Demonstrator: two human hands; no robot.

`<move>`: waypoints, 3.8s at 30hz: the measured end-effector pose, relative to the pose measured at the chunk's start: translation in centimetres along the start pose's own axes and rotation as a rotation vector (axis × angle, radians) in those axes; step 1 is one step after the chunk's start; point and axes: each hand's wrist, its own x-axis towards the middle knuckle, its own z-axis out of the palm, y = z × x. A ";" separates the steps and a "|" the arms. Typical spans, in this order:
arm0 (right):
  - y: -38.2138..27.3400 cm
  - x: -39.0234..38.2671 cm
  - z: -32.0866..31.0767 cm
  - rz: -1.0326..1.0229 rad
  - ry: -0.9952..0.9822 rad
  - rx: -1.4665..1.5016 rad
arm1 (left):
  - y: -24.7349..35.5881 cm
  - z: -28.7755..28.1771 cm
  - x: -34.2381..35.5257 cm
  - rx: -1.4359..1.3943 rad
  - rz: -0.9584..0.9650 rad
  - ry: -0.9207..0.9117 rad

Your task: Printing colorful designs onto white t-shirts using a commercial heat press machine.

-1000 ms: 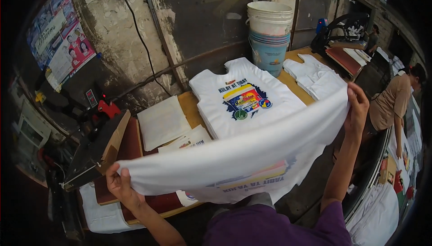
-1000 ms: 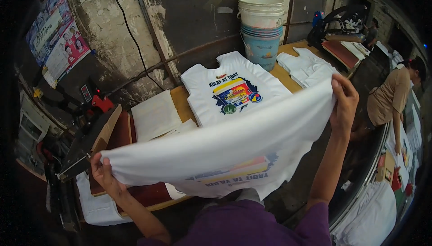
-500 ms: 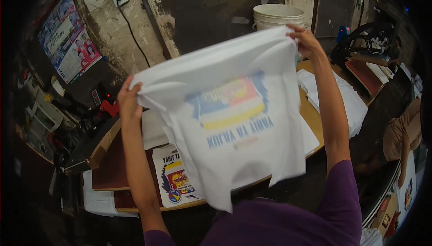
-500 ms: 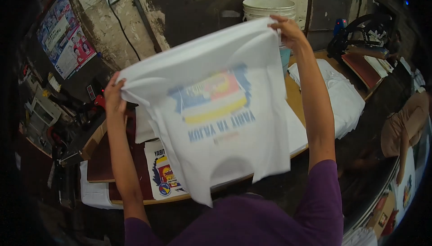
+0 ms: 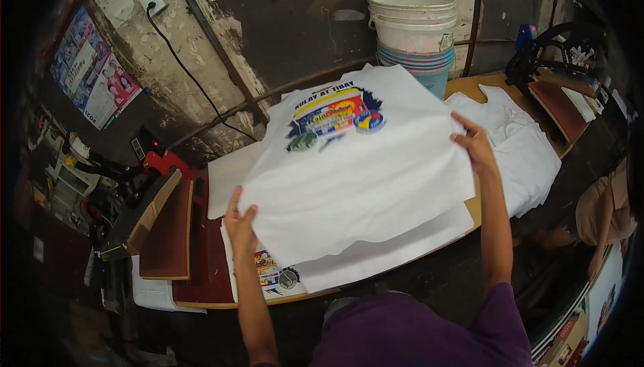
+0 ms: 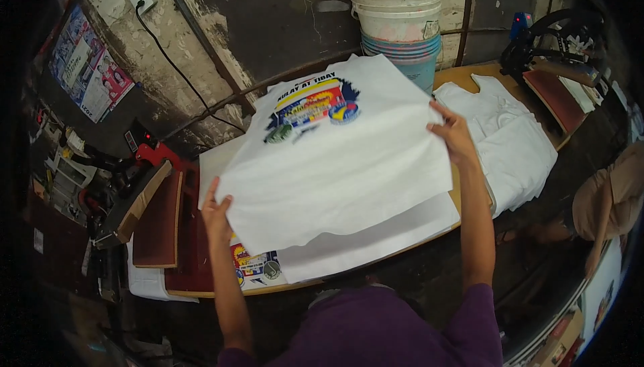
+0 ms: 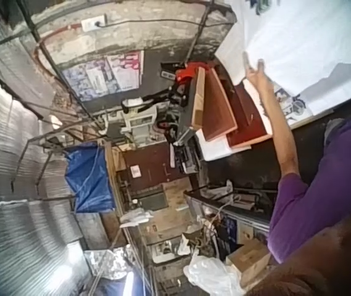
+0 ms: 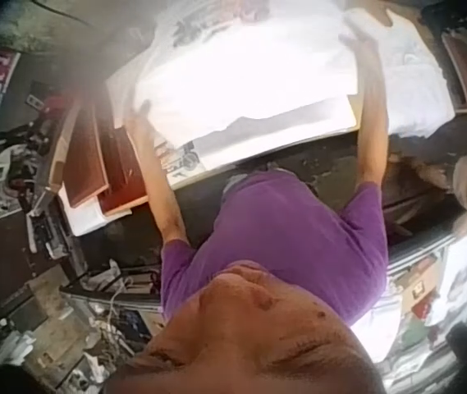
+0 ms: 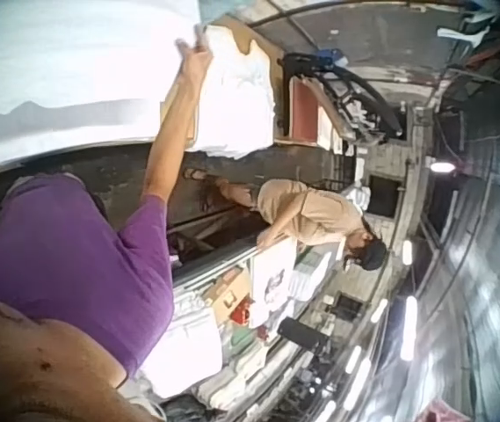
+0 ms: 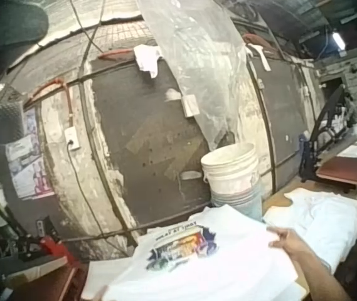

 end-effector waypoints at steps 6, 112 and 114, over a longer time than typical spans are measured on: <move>9.7 -0.4 -2.6 0.240 -0.008 0.013 | -11.0 -1.2 -0.4 0.204 -0.064 -0.032; 25.1 24.2 1.2 -0.098 0.197 -1.038 | -17.9 2.0 -11.9 1.503 0.149 -0.587; 24.8 24.4 1.7 -0.069 0.225 -1.046 | -17.7 2.1 -11.8 1.504 0.132 -0.586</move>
